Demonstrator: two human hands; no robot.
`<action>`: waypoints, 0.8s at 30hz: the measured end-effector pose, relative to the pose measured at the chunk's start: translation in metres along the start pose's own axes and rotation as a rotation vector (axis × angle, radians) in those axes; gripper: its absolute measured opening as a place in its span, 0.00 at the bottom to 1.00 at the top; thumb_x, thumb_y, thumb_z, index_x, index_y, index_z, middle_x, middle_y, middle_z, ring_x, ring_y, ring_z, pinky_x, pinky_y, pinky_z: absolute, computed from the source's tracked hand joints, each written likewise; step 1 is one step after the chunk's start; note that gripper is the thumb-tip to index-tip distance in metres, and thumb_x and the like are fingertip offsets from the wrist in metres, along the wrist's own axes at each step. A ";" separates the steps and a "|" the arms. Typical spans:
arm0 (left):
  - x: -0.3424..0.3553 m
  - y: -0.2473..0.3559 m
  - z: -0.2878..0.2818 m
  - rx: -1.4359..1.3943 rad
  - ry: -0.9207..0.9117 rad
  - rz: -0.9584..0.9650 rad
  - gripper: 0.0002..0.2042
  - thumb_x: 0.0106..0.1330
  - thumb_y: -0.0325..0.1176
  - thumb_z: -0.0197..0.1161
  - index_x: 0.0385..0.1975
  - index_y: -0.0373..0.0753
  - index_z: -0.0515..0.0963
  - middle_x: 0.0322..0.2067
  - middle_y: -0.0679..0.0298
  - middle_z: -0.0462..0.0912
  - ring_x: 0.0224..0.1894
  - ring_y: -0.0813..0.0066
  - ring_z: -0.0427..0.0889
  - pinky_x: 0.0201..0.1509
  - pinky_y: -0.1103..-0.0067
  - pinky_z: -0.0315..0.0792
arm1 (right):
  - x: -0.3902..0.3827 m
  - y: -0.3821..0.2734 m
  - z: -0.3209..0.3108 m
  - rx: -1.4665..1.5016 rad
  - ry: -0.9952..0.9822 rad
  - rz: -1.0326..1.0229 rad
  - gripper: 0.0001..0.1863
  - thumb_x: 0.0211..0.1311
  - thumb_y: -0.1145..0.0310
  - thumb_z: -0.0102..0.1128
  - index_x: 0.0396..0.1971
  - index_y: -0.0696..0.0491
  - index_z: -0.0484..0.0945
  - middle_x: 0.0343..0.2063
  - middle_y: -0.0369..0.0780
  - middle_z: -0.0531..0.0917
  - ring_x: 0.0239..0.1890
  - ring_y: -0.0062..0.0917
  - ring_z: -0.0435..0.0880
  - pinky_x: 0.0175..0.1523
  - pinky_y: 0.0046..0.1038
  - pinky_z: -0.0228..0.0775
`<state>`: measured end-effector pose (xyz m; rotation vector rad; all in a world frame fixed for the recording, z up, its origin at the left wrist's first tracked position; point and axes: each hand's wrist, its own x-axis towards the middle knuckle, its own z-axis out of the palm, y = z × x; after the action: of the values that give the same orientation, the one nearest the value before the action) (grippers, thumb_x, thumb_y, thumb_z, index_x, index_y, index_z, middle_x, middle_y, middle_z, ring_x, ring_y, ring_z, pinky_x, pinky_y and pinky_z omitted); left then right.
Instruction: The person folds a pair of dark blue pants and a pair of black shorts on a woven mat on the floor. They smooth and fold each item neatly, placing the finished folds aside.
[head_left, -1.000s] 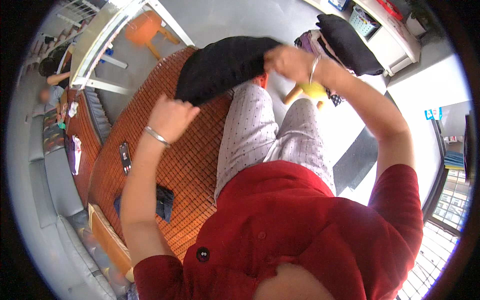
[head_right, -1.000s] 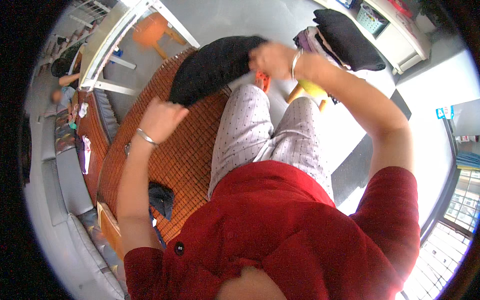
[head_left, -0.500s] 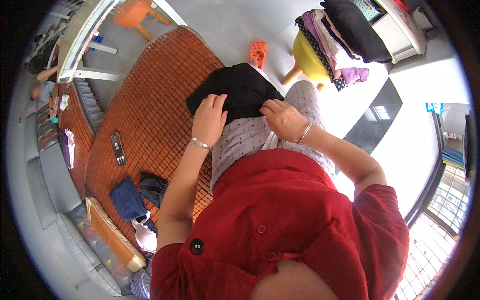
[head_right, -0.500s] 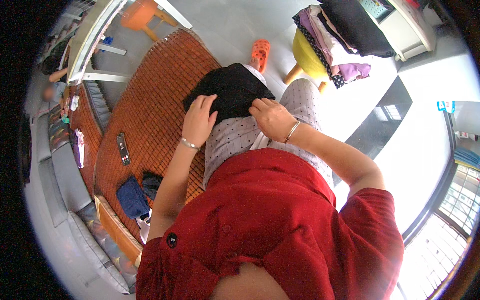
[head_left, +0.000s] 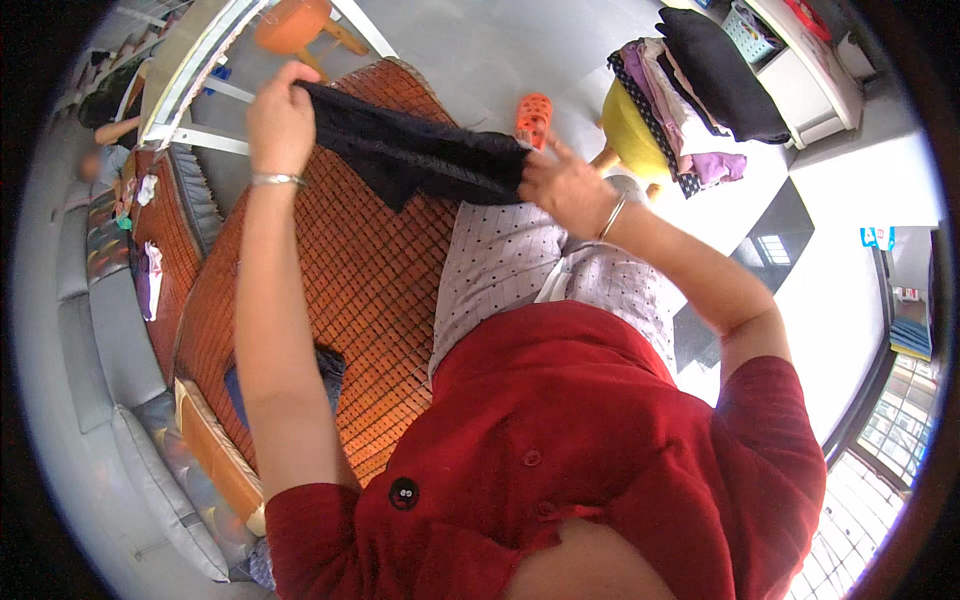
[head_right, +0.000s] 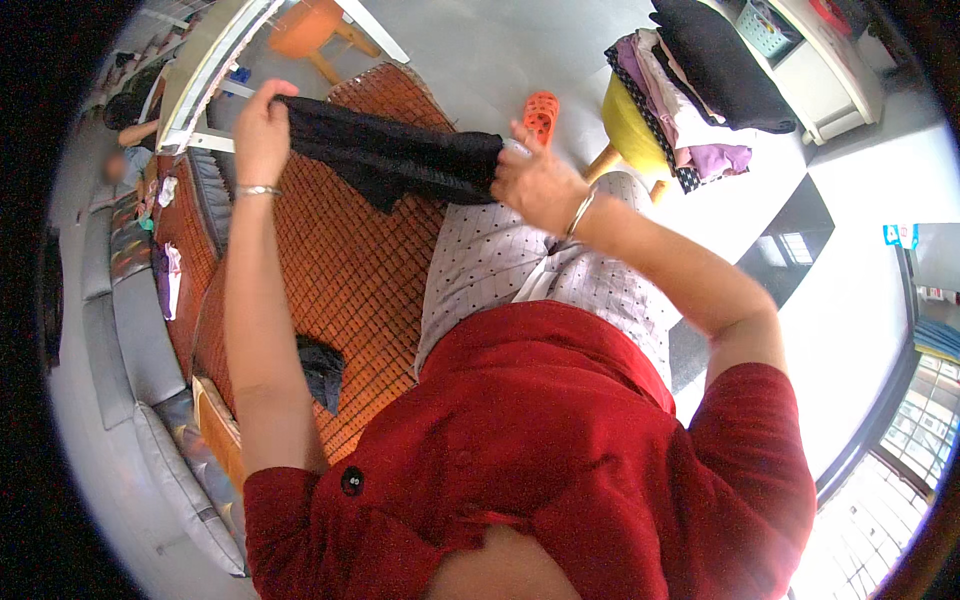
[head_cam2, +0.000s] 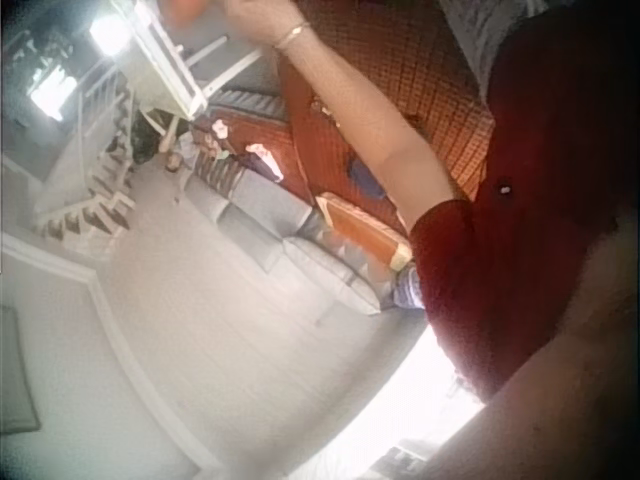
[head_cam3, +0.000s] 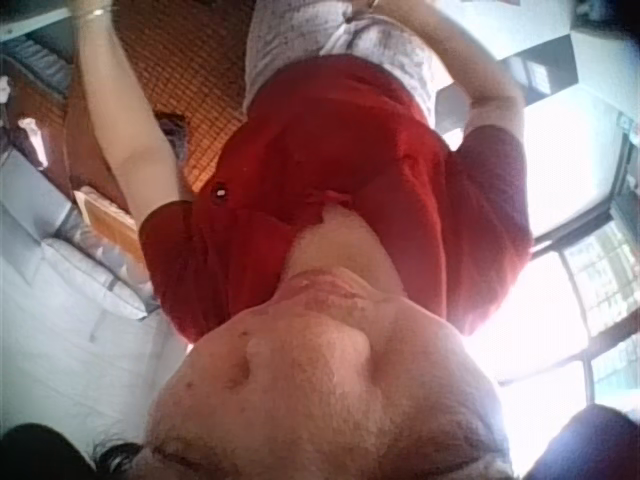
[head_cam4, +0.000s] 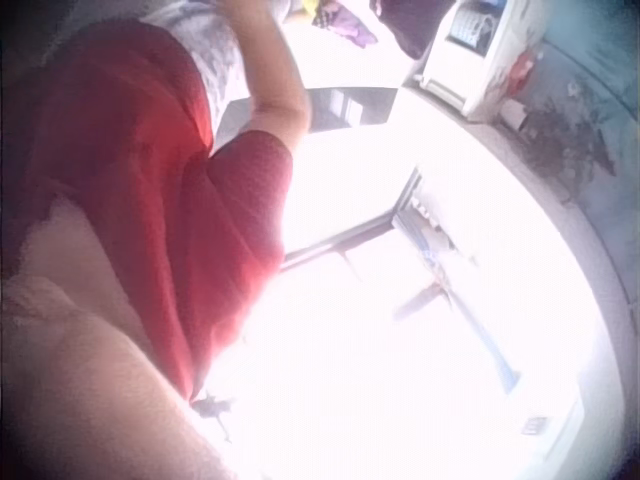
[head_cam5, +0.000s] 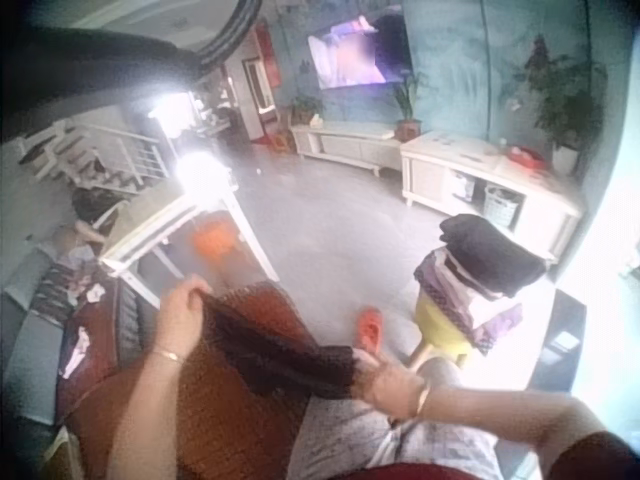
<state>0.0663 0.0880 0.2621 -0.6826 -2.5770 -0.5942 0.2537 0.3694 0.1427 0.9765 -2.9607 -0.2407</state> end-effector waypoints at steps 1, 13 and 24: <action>0.012 -0.013 -0.008 0.040 -0.023 -0.028 0.11 0.62 0.24 0.50 0.36 0.44 0.79 0.30 0.49 0.82 0.34 0.47 0.81 0.41 0.63 0.75 | 0.001 0.011 -0.019 -0.080 -0.059 0.040 0.14 0.59 0.66 0.55 0.45 0.45 0.80 0.42 0.35 0.82 0.59 0.26 0.72 0.74 0.53 0.42; 0.089 -0.030 -0.077 -0.081 -0.236 -0.396 0.21 0.64 0.26 0.48 0.57 0.41 0.75 0.40 0.60 0.84 0.30 0.75 0.84 0.28 0.79 0.78 | 0.021 0.174 -0.180 -0.179 0.348 -0.090 0.09 0.60 0.62 0.56 0.27 0.50 0.78 0.30 0.40 0.79 0.41 0.37 0.79 0.62 0.46 0.60; 0.075 -0.010 -0.062 -0.243 -0.383 -0.273 0.18 0.60 0.24 0.49 0.49 0.36 0.79 0.31 0.64 0.82 0.25 0.75 0.79 0.25 0.78 0.78 | 0.031 0.177 -0.230 -0.139 0.417 -0.144 0.09 0.47 0.77 0.57 0.31 0.54 0.80 0.36 0.42 0.80 0.52 0.36 0.76 0.59 0.41 0.66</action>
<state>0.0184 0.0771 0.3466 -0.5674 -3.0152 -0.9572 0.1381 0.4591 0.3958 1.0704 -2.4698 -0.2111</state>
